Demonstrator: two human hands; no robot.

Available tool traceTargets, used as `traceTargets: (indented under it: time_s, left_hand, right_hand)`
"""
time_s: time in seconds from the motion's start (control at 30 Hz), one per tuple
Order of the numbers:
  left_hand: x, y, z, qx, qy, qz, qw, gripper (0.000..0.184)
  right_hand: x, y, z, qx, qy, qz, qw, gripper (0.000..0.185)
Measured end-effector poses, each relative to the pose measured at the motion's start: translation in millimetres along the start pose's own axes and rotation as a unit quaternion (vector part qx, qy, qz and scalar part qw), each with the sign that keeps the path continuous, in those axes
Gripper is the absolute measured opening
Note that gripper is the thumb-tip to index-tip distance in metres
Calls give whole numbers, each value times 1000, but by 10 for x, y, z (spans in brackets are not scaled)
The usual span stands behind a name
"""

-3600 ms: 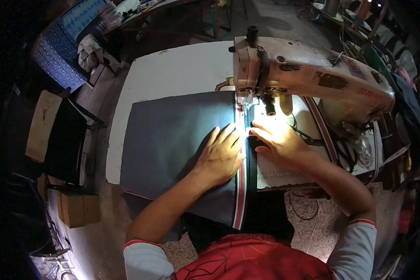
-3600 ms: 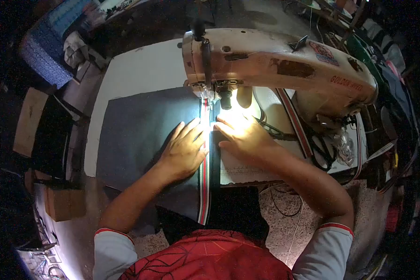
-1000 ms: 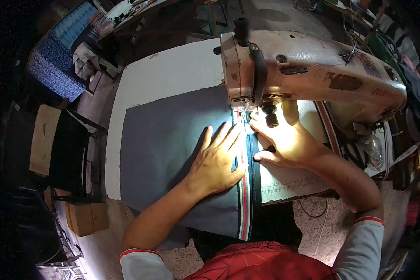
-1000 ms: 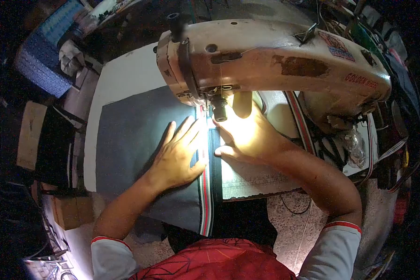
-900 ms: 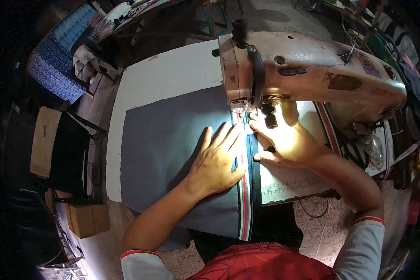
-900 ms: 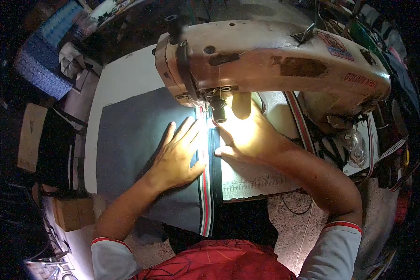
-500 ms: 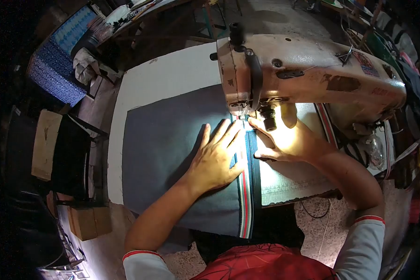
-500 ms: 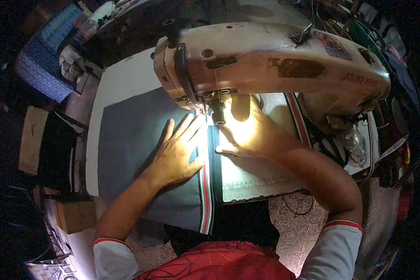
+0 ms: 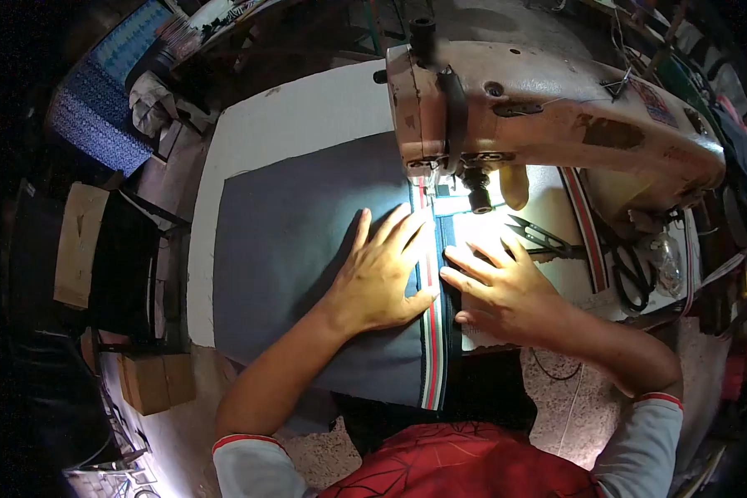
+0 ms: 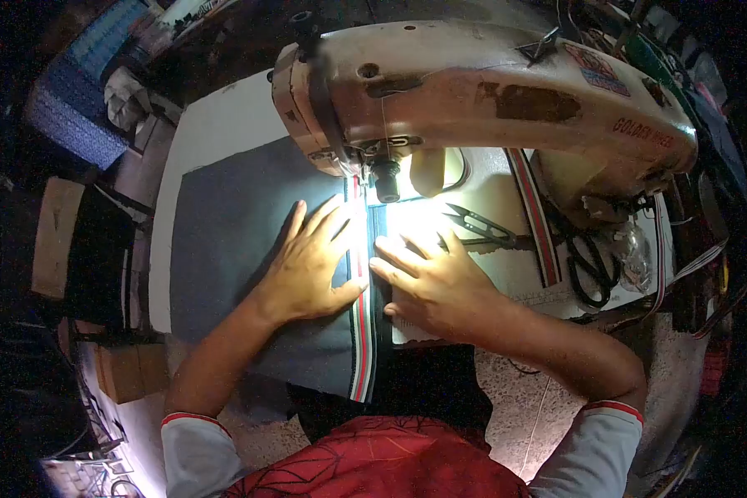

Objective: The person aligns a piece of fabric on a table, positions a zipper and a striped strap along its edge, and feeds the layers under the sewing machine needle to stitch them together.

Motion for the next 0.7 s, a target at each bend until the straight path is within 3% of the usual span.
traceTargets:
  time_s: [0.33, 0.7]
  left_hand:
    - [31, -29, 25, 48, -1, 17, 999, 117]
    - [23, -18, 13, 68, -6, 5, 998, 123]
  right_hand:
    - [207, -158, 30, 3, 24, -9, 1000, 63]
    - [345, -272, 42, 0, 58, -11, 998, 64]
Point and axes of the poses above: each hand's wrist, its own y-axis towards the middle knuckle, its own z-axis out of the palm, x = y × z, the point moved 7 cm from there along y, towards the middle knuckle, and after that the axes turned 6 degrees about -z, right-handed, at the moved point
